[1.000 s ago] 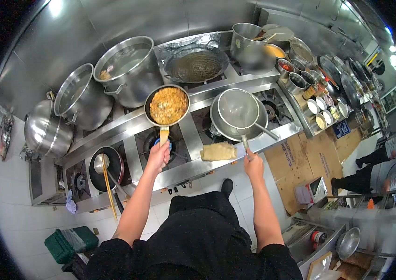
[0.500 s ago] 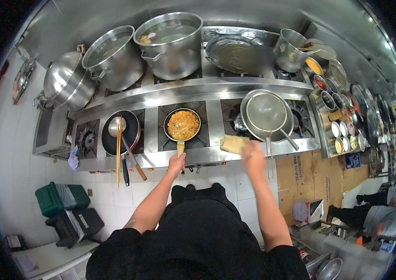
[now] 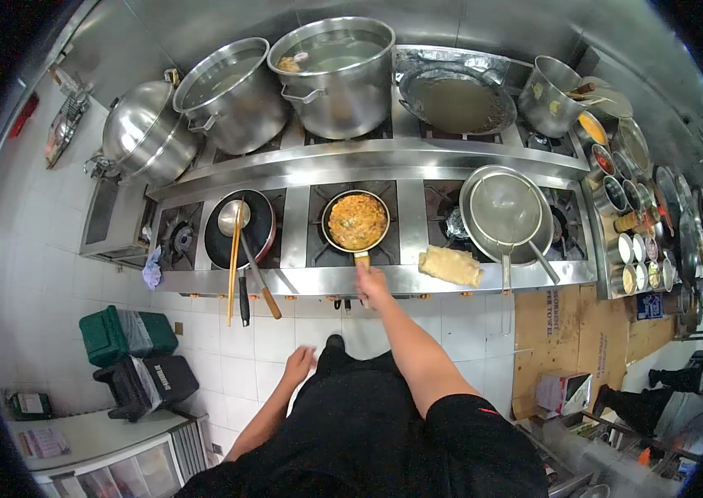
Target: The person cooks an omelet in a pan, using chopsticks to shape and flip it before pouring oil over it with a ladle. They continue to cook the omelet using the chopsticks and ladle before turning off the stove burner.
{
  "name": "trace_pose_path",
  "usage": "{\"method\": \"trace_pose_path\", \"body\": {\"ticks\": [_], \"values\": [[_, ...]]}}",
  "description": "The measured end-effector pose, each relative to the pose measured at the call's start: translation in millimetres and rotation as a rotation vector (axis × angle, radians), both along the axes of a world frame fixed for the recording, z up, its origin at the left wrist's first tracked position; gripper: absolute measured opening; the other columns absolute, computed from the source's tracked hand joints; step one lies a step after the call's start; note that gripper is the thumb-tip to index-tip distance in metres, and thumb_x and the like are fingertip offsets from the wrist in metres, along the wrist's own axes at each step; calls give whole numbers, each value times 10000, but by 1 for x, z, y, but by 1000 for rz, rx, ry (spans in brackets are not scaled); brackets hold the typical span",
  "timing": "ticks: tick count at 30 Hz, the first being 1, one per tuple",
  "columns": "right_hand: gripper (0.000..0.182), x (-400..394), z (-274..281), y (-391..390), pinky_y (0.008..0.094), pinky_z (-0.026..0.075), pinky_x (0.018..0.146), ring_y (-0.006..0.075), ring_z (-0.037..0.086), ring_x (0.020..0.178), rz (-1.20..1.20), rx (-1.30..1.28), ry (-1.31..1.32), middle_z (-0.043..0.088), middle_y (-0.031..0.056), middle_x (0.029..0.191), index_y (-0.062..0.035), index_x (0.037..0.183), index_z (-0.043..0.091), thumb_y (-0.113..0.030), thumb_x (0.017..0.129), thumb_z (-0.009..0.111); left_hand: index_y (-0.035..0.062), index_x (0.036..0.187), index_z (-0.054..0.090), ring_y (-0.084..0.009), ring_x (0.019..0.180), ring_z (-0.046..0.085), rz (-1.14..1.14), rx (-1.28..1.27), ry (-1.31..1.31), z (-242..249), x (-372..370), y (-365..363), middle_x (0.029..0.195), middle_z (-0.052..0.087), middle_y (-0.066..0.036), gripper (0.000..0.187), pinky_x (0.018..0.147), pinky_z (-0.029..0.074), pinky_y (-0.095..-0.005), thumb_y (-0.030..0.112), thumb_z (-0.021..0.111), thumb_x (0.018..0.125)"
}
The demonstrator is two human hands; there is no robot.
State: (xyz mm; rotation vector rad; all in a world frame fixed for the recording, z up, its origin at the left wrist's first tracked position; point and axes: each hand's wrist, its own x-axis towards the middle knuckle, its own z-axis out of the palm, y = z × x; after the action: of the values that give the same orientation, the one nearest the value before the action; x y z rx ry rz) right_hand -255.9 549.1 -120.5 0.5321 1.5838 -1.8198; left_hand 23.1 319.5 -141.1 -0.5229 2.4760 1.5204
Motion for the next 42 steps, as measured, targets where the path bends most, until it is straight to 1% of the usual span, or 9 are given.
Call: {"method": "trace_pose_path", "body": {"ticks": [10,17,21,27,29,32,35,38,42], "values": [[309,68,69,18,305,365,366,104,445,429,-285,141,250,545,12,629,-44,834,599,-303,996,644,2,1021,731,-263,880,734,54,-141,-392,-45,171,-179,926,756,-182,356,818,565,-378,342,636,978],[237,93,158,75,273,360,393,73,421,451,-445,146,324,501,-19,642,-83,887,580,-268,1036,588,-5,1020,728,-312,831,725,-323,-260,-356,-61,112,-220,900,748,-191,310,781,565,-408,276,604,974],[279,82,177,116,287,387,400,87,455,466,-512,75,290,528,-9,647,-90,853,549,-297,1033,601,52,843,740,-231,662,665,-26,189,-369,-92,68,-185,694,684,-126,360,678,522,-390,349,574,960],[293,47,245,149,271,357,396,76,427,451,-664,192,401,497,-22,629,-103,866,547,-324,1055,587,5,1088,720,-231,847,709,-232,158,-338,-108,7,-126,955,754,-156,341,807,551,-368,299,560,1019],[290,19,287,174,274,353,391,78,423,443,-667,297,708,495,-16,625,-90,891,555,-326,1058,584,10,1092,730,-245,933,715,-415,-183,-293,-75,-8,-109,998,764,-155,329,859,548,-378,281,555,1030],[294,-68,300,240,282,356,369,82,454,433,-652,304,1092,518,-10,623,-81,877,546,-314,1048,601,11,1081,736,-260,956,722,-419,-97,-338,-43,-13,-100,995,765,-159,304,874,551,-381,248,557,1019],[273,-88,350,259,290,347,359,87,432,406,-673,174,926,496,-19,606,-85,888,542,-297,1053,596,1,1071,739,-251,953,722,-496,-147,-335,-43,-21,-107,996,770,-139,272,871,553,-376,202,569,1005],[200,-75,309,274,290,354,362,91,429,405,-665,215,838,467,-26,595,-86,905,538,-232,1023,608,3,1063,744,-254,951,723,-435,-88,-378,-143,24,-150,995,771,-138,273,865,553,-381,203,568,1005],[125,-20,238,260,288,367,368,93,430,418,-677,94,582,481,-26,604,-80,896,539,-144,962,624,22,1043,755,-278,946,725,-236,142,-390,-146,42,-175,983,766,-163,315,854,553,-403,259,548,1022]]}}
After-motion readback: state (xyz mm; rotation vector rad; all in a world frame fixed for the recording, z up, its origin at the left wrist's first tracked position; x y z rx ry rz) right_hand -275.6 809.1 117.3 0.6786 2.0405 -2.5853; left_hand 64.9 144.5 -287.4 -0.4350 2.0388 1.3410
